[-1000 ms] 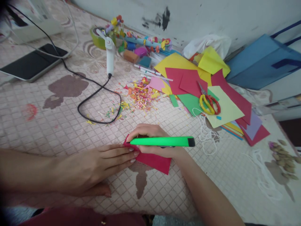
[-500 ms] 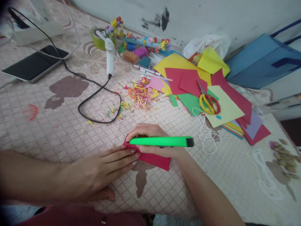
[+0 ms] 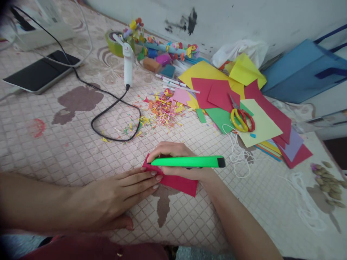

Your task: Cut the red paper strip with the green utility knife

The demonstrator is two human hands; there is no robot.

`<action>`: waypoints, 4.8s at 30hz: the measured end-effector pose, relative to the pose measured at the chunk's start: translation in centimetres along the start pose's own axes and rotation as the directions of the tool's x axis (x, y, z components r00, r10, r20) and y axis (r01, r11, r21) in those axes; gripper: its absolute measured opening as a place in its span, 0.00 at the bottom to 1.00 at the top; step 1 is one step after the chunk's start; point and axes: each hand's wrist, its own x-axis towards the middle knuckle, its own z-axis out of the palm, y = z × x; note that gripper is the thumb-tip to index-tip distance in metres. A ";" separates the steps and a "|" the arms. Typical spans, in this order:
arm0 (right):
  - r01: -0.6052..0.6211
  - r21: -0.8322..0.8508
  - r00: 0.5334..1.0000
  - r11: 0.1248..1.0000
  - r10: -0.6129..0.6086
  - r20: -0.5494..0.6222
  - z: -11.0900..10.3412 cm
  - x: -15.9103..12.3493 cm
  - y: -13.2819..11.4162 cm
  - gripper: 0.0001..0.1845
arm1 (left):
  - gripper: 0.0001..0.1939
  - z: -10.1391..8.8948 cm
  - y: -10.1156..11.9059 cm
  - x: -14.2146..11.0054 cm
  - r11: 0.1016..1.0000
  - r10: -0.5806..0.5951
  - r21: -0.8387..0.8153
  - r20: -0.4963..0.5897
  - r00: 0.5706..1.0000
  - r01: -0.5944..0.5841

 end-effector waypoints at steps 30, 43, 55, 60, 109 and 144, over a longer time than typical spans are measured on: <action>0.025 -0.033 0.999 0.999 -0.024 0.037 0.0 0.2 -0.2 0.14 | 0.33 -3.1 -6.3 -0.9 0.995 0.096 0.004 0.082 0.992 -0.097; 0.006 -0.012 0.999 1.000 -0.005 0.041 -0.3 0.3 -0.6 0.16 | 0.34 -2.6 -5.1 -0.8 0.999 -0.013 -0.047 0.078 0.997 0.017; -0.024 0.023 0.998 0.999 0.023 0.056 -0.4 0.2 0.1 0.15 | 0.34 -2.6 -5.0 -1.0 0.999 -0.012 -0.029 0.067 0.998 0.014; -0.016 0.034 0.999 0.999 0.014 0.051 -0.4 0.3 0.2 0.15 | 0.34 -2.6 -5.0 -1.0 0.999 -0.013 -0.035 0.062 0.998 0.015; 0.019 0.019 1.000 1.000 -0.020 0.021 -0.2 0.1 0.6 0.18 | 0.34 -2.8 -5.1 -0.9 1.000 0.010 -0.009 0.049 0.999 -0.009; 0.012 -0.022 0.999 1.000 -0.011 0.040 -0.4 0.3 -0.4 0.15 | 0.35 -1.7 -4.0 -1.3 0.997 -0.048 0.064 0.032 0.998 0.046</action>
